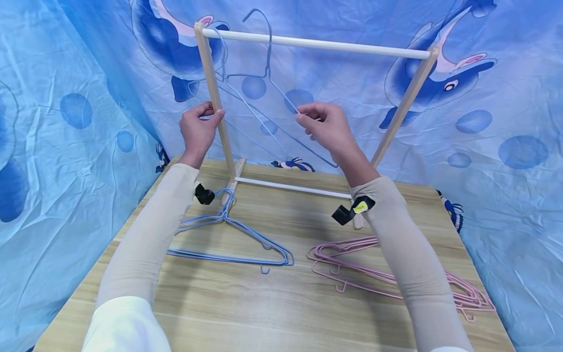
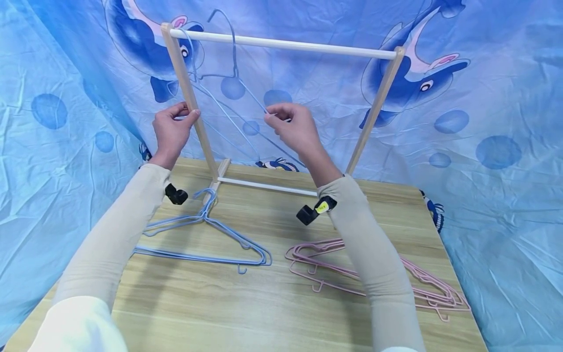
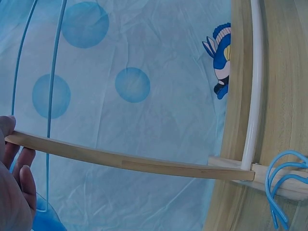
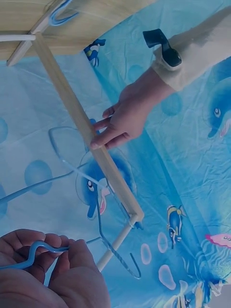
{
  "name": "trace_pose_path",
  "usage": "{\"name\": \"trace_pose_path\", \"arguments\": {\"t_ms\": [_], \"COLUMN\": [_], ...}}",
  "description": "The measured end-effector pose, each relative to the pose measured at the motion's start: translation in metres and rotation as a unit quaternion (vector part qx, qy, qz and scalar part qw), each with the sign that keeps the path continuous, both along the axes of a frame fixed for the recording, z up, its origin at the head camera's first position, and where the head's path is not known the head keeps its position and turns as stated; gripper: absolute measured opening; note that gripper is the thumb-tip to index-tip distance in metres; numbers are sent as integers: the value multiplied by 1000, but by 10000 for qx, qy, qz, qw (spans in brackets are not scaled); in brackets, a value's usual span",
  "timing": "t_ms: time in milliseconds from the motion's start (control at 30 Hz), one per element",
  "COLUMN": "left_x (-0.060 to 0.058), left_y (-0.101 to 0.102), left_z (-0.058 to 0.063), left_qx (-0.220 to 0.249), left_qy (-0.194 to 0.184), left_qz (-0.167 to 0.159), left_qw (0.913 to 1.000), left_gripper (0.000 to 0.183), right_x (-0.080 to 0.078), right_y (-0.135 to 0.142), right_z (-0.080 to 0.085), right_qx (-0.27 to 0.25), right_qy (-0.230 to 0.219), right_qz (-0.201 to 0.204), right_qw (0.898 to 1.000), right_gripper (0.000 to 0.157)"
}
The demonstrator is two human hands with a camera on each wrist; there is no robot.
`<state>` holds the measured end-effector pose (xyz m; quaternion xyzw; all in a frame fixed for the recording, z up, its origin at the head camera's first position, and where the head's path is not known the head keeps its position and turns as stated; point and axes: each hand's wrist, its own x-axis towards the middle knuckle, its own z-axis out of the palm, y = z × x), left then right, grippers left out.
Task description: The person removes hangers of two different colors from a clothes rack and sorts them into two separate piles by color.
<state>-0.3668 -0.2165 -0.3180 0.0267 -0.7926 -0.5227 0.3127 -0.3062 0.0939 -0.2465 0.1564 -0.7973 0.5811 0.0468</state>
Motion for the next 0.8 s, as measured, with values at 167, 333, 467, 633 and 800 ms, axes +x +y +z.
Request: {"name": "trace_pose_path", "arguments": {"t_ms": [167, 333, 467, 633, 800], "left_x": [0, -1, -1, -1, -1], "left_y": [-1, -1, -1, 0, -1], "left_z": [0, 0, 0, 0, 1], "left_qx": [-13, -9, -4, -21, -22], "left_qy": [-40, -54, -63, -78, -94], "left_qz": [12, 12, 19, 42, 55], "left_qw": [10000, 10000, 10000, 10000, 9999], "left_gripper": [37, 38, 37, 38, 37], "right_x": [8, 14, 20, 25, 28], "right_y": [15, 30, 41, 55, 67], "right_z": [-6, -14, -21, -32, -44], "right_qx": [166, 401, 546, 611, 605], "right_qy": [215, 299, 355, 397, 431], "right_qz": [-25, -120, -189, -189, -235], "right_qw": [9996, 9987, 9977, 9972, 9970], "right_gripper": [26, 29, 30, 30, 28]}}
